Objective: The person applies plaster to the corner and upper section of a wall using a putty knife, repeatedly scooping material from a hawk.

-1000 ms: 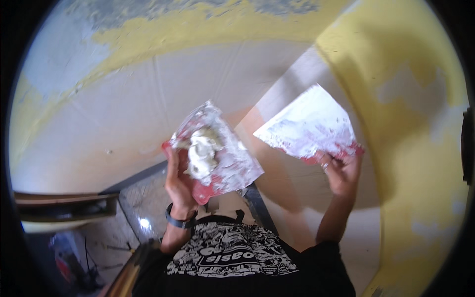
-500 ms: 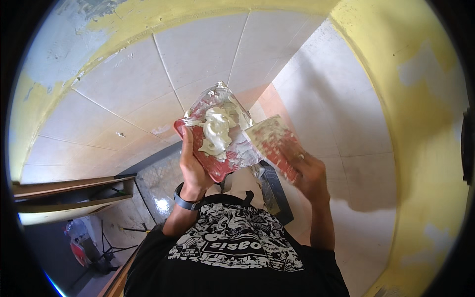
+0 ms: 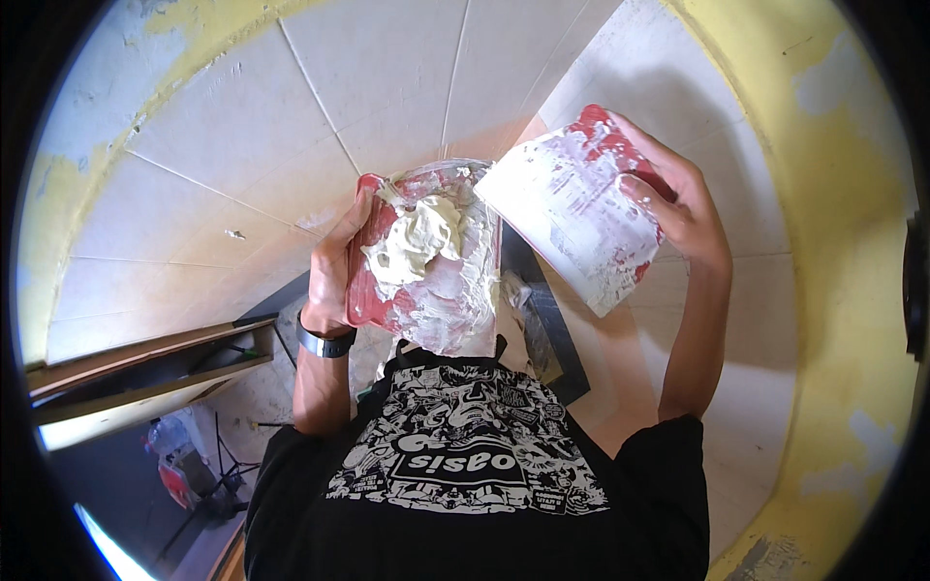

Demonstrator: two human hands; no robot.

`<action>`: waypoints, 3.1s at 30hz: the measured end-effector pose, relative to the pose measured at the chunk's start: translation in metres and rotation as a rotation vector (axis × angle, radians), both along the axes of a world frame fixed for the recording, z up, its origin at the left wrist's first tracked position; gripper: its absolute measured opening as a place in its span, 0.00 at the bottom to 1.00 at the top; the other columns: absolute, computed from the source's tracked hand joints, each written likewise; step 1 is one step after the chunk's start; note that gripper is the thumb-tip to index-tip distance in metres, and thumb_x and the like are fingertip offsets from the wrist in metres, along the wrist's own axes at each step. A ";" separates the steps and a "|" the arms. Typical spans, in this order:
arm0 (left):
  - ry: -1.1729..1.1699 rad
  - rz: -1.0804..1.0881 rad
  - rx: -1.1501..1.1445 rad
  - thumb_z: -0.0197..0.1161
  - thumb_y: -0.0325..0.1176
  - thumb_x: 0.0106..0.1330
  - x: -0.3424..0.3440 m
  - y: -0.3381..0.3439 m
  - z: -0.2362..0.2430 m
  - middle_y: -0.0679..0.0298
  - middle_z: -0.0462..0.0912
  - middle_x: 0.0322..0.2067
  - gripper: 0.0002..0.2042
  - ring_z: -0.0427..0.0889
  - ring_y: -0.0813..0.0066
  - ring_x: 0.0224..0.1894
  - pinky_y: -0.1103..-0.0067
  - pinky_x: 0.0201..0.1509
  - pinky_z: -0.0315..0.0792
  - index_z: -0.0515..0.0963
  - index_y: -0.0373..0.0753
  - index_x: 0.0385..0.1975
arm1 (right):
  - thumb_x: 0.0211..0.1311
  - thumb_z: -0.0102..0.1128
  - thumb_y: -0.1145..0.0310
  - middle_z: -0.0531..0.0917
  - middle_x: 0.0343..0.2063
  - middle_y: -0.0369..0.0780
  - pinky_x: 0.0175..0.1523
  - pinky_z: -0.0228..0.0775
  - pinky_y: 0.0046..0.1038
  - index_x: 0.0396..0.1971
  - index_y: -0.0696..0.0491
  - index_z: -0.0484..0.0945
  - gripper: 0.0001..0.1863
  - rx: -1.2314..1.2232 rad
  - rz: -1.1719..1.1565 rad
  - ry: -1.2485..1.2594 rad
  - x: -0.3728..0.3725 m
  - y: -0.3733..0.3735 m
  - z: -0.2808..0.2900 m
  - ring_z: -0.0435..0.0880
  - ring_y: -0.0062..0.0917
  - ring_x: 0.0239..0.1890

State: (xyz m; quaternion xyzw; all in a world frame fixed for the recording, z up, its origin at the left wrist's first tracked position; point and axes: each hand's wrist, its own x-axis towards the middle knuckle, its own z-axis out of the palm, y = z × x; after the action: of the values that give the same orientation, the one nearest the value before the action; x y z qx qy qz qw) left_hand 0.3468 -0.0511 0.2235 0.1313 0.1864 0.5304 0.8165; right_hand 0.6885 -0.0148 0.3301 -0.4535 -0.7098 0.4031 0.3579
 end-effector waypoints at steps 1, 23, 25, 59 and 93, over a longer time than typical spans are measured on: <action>0.090 0.043 -0.059 0.43 0.44 0.78 0.002 0.002 -0.002 0.52 0.80 0.51 0.22 0.84 0.63 0.49 0.67 0.52 0.81 0.69 0.30 0.58 | 0.65 0.57 0.80 0.77 0.60 0.43 0.63 0.67 0.25 0.68 0.60 0.64 0.30 -0.026 0.086 -0.043 0.003 0.005 -0.002 0.76 0.20 0.56; 0.131 0.006 0.035 0.42 0.53 0.76 0.024 0.013 0.008 0.54 0.81 0.47 0.25 0.86 0.63 0.42 0.66 0.37 0.86 0.68 0.37 0.57 | 0.64 0.59 0.79 0.78 0.53 0.41 0.61 0.70 0.28 0.62 0.62 0.66 0.26 0.441 -0.310 0.276 0.044 0.001 0.123 0.78 0.24 0.55; 0.102 0.060 0.005 0.43 0.52 0.76 0.024 0.014 0.002 0.54 0.79 0.51 0.26 0.84 0.61 0.47 0.64 0.46 0.83 0.67 0.36 0.59 | 0.67 0.54 0.81 0.81 0.52 0.40 0.60 0.72 0.27 0.57 0.61 0.72 0.19 0.754 -0.461 -0.112 0.023 0.015 0.174 0.81 0.23 0.52; 0.108 0.246 -0.032 0.41 0.51 0.78 0.023 0.004 -0.060 0.55 0.74 0.59 0.28 0.76 0.61 0.58 0.65 0.64 0.69 0.63 0.33 0.65 | 0.57 0.59 0.68 0.83 0.52 0.39 0.72 0.57 0.38 0.48 0.50 0.82 0.17 0.973 -0.438 -2.199 0.035 0.195 0.183 0.75 0.31 0.62; 0.097 0.404 0.081 0.37 0.51 0.79 0.039 -0.004 -0.027 0.53 0.73 0.60 0.28 0.77 0.60 0.59 0.64 0.63 0.72 0.60 0.33 0.67 | 0.62 0.55 0.83 0.87 0.42 0.45 0.51 0.78 0.32 0.48 0.57 0.82 0.16 0.352 -0.132 -0.524 -0.018 -0.058 -0.076 0.87 0.28 0.46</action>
State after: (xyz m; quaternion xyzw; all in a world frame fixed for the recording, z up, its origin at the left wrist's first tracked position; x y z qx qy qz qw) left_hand 0.3855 -0.0546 0.1967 0.1494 0.2266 0.6834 0.6777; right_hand 0.6704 -0.0724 0.2546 -0.5181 -0.8057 0.1194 0.2612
